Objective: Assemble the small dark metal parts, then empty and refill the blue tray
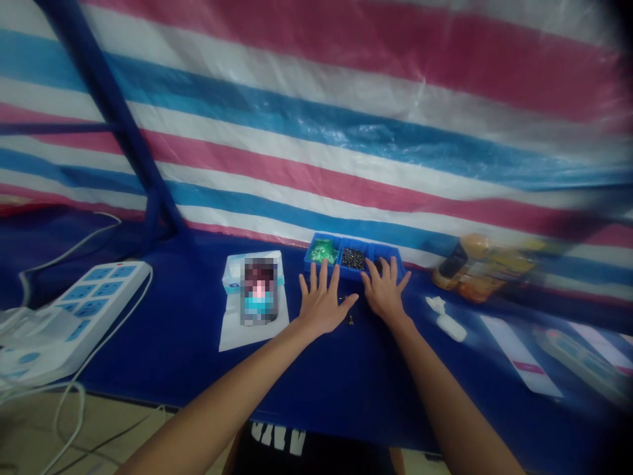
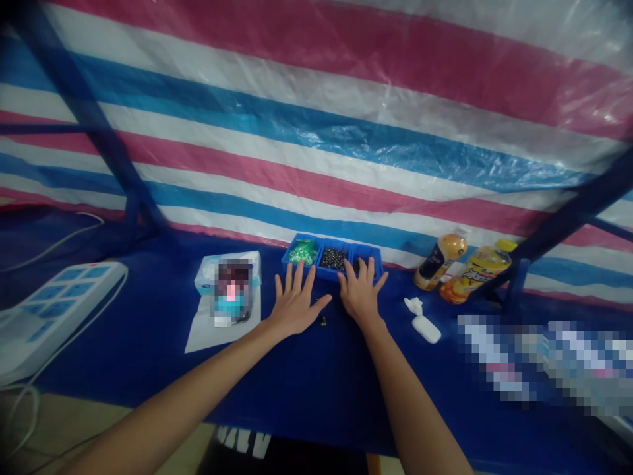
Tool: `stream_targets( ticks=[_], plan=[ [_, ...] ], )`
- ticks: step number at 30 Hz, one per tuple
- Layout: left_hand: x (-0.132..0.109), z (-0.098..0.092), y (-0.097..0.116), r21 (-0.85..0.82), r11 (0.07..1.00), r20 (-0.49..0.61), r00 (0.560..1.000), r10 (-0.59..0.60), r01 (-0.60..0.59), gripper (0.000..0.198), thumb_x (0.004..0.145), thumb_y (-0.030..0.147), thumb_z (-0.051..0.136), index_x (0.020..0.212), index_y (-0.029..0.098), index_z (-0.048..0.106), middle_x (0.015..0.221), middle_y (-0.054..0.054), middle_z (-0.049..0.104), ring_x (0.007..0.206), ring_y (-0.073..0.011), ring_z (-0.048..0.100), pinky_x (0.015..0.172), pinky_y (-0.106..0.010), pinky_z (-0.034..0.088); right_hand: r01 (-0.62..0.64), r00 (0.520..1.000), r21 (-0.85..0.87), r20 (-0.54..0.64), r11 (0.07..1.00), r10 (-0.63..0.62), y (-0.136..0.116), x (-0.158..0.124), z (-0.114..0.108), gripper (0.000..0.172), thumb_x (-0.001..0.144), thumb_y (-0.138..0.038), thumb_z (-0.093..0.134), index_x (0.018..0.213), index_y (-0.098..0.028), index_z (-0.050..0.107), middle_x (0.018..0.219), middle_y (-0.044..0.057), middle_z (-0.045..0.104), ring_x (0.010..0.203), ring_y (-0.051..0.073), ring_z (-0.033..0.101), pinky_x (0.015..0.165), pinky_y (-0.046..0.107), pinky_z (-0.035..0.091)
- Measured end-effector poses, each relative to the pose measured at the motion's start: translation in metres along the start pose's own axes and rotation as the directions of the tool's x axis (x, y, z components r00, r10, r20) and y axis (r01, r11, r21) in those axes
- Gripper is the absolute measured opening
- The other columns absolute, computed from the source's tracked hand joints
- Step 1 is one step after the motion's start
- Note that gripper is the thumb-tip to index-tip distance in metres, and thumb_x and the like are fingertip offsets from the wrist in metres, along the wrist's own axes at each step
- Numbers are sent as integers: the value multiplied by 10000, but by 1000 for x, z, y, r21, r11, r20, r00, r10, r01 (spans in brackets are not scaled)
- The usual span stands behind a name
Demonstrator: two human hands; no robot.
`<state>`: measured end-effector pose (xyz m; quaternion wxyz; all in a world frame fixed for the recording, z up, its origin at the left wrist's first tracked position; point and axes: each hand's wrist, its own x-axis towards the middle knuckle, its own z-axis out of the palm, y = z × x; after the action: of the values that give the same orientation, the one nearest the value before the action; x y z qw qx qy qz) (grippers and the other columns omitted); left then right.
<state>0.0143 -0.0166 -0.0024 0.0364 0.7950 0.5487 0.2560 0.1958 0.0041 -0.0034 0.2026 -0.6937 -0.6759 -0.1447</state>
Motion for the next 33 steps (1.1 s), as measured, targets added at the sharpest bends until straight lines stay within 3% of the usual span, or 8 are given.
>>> stream_targets(
  ticks=[6, 8, 11, 14, 17, 19, 24, 33],
  plan=[
    [-1, 4, 1, -3, 1000, 36, 999, 1, 0, 796, 896, 622, 376, 1536, 229, 111, 1606, -111, -2, 1447, -410, -65, 1090, -700, 40, 48, 997, 60, -55, 997, -45, 1, 0, -14, 455, 965, -366, 392, 1397, -236, 452, 1451, 135, 382, 1425, 357, 148, 1072, 678, 107],
    [-1, -2, 3, -6, 1000, 30, 1000, -4, 4, 740, 899, 488, 443, 1528, 235, 146, 1605, -107, 21, 1450, -407, -39, 1090, -698, 53, 89, 995, 155, -57, 984, -81, 0, -1, -29, 425, 947, -321, 423, 1350, -213, 502, 1382, 141, 454, 1366, 344, 291, 1082, 602, 215],
    [8, -22, 5, -26, 998, -98, 993, -67, 65, 666, 853, 276, 494, 1483, 225, 284, 1585, -119, 103, 1442, -416, 23, 1096, -673, 113, 169, 967, 402, 110, 900, -230, -6, -9, -50, 333, 968, -296, 370, 1174, -212, 619, 1145, 105, 600, 1093, 236, 558, 972, 397, 422],
    [21, -46, 3, -120, 991, -265, 960, -85, 55, 536, 858, 156, 441, 1388, 232, 433, 1479, -115, 315, 1366, -359, 274, 1079, -561, 284, 217, 901, 485, 235, 847, -366, -18, -26, -61, 380, 936, -453, 466, 1206, -221, 599, 1135, 93, 590, 1018, 223, 588, 901, 351, 465],
    [24, -58, -3, -269, 958, -288, 958, 13, -94, 377, 909, 131, 369, 1227, 211, 553, 1241, -84, 528, 1183, -235, 487, 1034, -415, 398, 208, 913, 380, 255, 901, -318, -25, -42, -63, 674, 798, -632, 597, 1308, -197, 526, 1187, 132, 545, 1078, 303, 553, 884, 419, 465],
    [16, -57, -8, -318, 939, -251, 967, 46, -128, 344, 929, 141, 359, 1200, 212, 559, 1167, -63, 562, 1114, -196, 534, 994, -359, 437, 186, 898, 422, 293, 887, -328, -21, -44, -63, 674, 799, -590, 622, 1334, -197, 501, 1180, 129, 543, 1051, 287, 568, 863, 404, 477],
    [-10, -44, -6, -240, 952, 2, 980, 197, -191, 342, 928, 233, 421, 1245, 262, 549, 1185, -46, 559, 1083, -205, 543, 937, -366, 471, 173, 798, 665, 338, 726, -499, 4, -36, -61, 353, 869, -192, 520, 1205, -225, 621, 1096, 68, 591, 877, 167, 606, 824, 309, 492],
    [-19, -37, -6, -183, 937, 245, 909, 337, -298, 779, 736, 538, 672, 1428, 339, 375, 1503, -59, 316, 1347, -353, 294, 1060, -571, 311, 193, 834, 619, 306, 762, -460, 0, -37, -50, 159, 858, -172, 564, 857, -220, 716, 952, 34, 633, 846, 160, 617, 799, 291, 476]
  ],
)
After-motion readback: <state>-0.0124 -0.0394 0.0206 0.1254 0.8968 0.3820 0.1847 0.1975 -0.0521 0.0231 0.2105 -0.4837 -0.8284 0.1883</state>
